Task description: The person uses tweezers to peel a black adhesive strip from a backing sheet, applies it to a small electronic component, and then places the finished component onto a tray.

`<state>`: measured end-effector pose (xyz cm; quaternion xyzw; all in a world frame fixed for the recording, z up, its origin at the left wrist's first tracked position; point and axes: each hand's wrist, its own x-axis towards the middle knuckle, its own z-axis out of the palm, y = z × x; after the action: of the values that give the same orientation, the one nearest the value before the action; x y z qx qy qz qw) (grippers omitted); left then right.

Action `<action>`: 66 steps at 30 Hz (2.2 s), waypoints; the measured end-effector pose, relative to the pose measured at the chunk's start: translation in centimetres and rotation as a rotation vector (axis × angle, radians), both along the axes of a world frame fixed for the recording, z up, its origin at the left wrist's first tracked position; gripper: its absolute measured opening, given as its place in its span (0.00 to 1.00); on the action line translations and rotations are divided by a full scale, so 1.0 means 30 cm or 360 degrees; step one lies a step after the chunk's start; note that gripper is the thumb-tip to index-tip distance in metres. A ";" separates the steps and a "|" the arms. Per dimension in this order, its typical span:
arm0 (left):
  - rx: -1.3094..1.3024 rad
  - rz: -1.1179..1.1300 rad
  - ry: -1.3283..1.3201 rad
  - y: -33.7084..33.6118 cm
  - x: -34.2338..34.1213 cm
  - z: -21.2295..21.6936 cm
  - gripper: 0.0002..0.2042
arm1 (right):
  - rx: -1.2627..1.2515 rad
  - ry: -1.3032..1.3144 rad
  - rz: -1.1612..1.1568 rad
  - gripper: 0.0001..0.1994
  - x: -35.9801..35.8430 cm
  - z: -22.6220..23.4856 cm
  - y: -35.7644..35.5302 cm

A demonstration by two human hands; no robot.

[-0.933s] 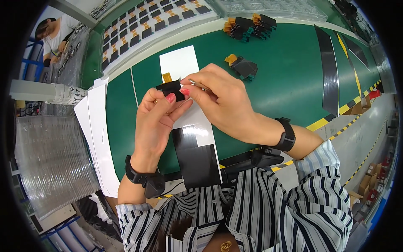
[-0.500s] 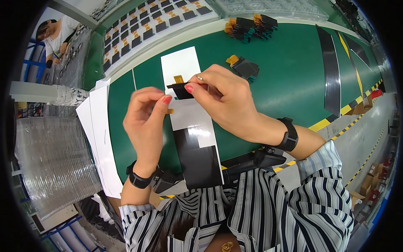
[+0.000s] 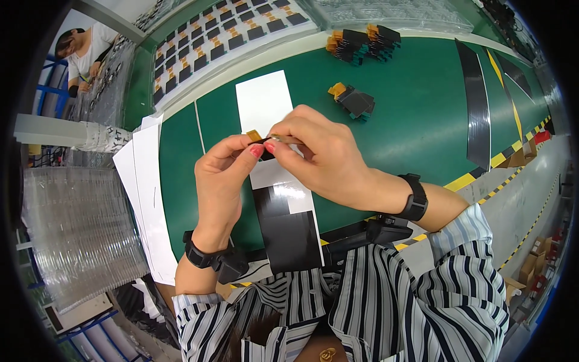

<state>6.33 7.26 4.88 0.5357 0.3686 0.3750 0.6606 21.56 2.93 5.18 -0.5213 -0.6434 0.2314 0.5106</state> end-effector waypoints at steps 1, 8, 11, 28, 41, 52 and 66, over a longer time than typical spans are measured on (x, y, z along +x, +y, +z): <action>-0.0043 0.0006 -0.0044 0.000 -0.002 -0.005 0.07 | -0.0021 0.0027 -0.0014 0.05 0.002 0.003 -0.003; -0.0196 -0.0030 -0.0240 -0.002 0.011 -0.009 0.15 | 0.0108 -0.0543 -0.0388 0.07 0.187 0.056 0.001; -0.0089 -0.0054 -0.0105 0.003 0.013 -0.026 0.18 | -0.0024 -0.0669 -0.0514 0.08 0.247 0.010 0.001; -0.0105 -0.0019 -0.0113 0.017 0.009 -0.040 0.15 | -0.0126 -0.0953 -0.0649 0.10 0.263 -0.028 -0.034; 0.1677 -0.0416 0.1489 -0.195 -0.124 -0.038 0.14 | -0.0753 0.0689 0.0120 0.09 0.085 -0.004 -0.117; 0.1784 -0.0513 0.1560 -0.196 -0.151 -0.078 0.17 | -0.0857 0.0968 -0.0035 0.10 0.082 -0.069 -0.097; 0.1750 -0.0146 0.1809 0.029 -0.170 -0.043 0.13 | -0.0799 0.1299 0.0255 0.10 0.101 0.020 -0.086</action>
<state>1.22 8.15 3.58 0.9094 0.3890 0.1447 0.0265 24.60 0.34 5.77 -0.4438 -0.3530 0.6036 0.5604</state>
